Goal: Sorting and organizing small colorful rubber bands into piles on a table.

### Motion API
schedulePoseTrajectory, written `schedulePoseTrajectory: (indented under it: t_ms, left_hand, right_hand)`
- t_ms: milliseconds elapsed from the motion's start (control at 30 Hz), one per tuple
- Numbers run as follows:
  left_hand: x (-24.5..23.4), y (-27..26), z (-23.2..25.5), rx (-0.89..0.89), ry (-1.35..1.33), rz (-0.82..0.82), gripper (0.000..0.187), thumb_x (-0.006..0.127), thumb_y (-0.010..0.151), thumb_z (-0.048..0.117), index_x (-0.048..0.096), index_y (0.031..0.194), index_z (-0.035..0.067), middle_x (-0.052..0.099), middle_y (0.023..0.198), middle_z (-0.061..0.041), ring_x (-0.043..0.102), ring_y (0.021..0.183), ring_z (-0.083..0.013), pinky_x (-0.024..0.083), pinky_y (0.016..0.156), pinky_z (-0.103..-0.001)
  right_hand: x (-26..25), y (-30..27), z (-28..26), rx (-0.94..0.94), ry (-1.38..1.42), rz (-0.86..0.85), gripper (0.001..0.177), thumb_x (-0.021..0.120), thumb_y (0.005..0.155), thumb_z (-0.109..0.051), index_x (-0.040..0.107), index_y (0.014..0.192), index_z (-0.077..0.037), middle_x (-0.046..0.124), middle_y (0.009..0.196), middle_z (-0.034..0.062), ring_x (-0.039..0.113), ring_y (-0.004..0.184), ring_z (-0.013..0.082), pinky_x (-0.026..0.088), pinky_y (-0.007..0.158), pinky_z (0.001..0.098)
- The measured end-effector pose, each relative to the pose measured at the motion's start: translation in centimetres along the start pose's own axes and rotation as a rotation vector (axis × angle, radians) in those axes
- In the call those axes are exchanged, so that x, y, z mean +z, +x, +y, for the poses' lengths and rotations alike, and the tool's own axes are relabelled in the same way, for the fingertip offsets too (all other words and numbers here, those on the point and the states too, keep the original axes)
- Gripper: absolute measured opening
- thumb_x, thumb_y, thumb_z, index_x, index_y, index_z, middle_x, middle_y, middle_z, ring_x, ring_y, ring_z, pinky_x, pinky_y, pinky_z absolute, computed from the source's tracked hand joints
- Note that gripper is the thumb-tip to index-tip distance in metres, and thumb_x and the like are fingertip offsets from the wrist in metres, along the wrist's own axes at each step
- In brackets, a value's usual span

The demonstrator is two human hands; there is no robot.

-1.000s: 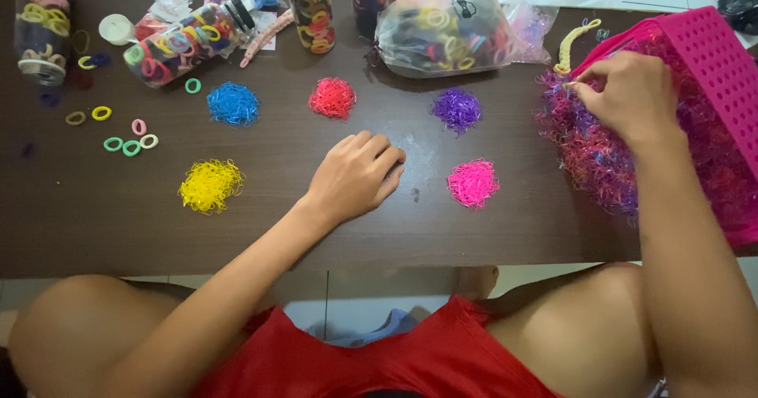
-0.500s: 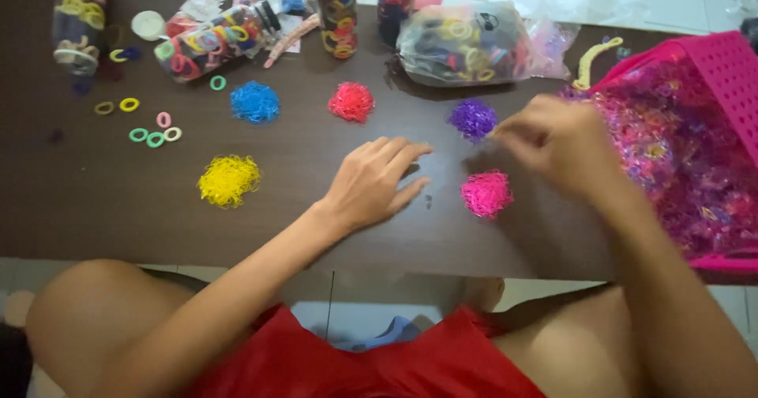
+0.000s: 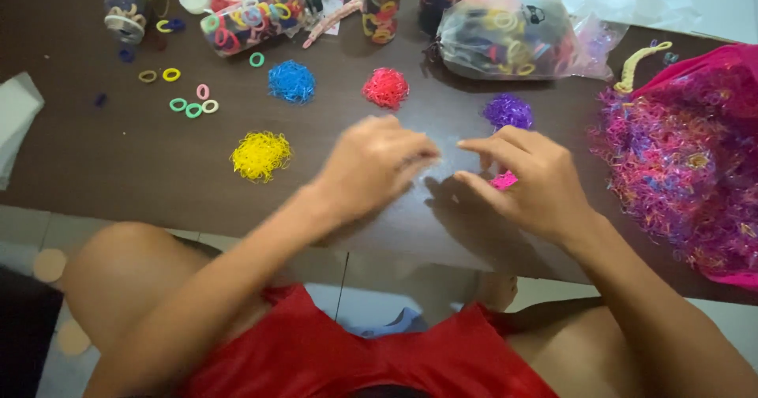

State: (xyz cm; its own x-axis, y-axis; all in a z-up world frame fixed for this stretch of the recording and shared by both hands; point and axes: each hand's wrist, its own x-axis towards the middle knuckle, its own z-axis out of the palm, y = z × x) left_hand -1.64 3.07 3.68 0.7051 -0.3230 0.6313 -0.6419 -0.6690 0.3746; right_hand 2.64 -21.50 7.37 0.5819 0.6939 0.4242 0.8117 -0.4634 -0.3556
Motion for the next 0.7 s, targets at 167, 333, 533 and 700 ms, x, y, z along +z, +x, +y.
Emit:
schedulePoseTrajectory:
  t_ms: [167, 333, 533, 700]
  left_hand:
    - [-9.5, -1.3, -5.2, -0.226, 0.323, -0.336, 0.006, 0.074, 0.095, 0.018, 0.076, 0.099, 0.015, 0.075, 0.083, -0.008, 0.071, 0.082, -0.0310, 0.055, 0.079, -0.043]
    - [-13.6, -2.0, -6.9, -0.648, 0.406, -0.669, 0.013, 0.073, 0.092, 0.022, 0.079, 0.101, 0.015, 0.079, 0.095, -0.014, 0.071, 0.098, -0.0423, 0.055, 0.090, -0.055]
    - [-13.2, -3.7, -8.1, -0.661, 0.328, -0.770, 0.014, 0.072, 0.091, 0.019, 0.083, 0.098, 0.013, 0.079, 0.108, -0.014, 0.070, 0.108, -0.0436, 0.048, 0.106, -0.057]
    - [-12.9, -3.6, -7.9, -0.640, 0.341, -0.700, 0.020, 0.068, 0.096, 0.026, 0.080, 0.108, 0.014, 0.075, 0.113, -0.015, 0.068, 0.111, -0.0394, 0.056, 0.096, -0.050]
  right_hand:
    - [-0.1, -0.3, 1.7, -0.041, -0.210, -0.030, 0.024, 0.086, 0.083, -0.014, 0.078, 0.106, -0.013, 0.067, 0.080, -0.0007, 0.067, 0.073, 0.0224, 0.049, 0.068, 0.0349]
    - [0.3, -0.8, 2.4, -0.043, -0.333, -0.078, 0.017, 0.085, 0.087, -0.019, 0.078, 0.103, -0.018, 0.067, 0.084, -0.0013, 0.067, 0.075, 0.0200, 0.049, 0.070, 0.0336]
    - [0.4, -0.7, 2.2, -0.024, -0.380, -0.143, 0.018, 0.086, 0.086, -0.020, 0.079, 0.102, -0.019, 0.071, 0.086, -0.0016, 0.068, 0.077, 0.0190, 0.050, 0.070, 0.0325]
    - [0.3, -0.8, 2.9, -0.018, -0.417, -0.136, 0.012, 0.082, 0.090, -0.024, 0.079, 0.102, -0.022, 0.070, 0.085, -0.0022, 0.067, 0.076, 0.0183, 0.050, 0.069, 0.0322]
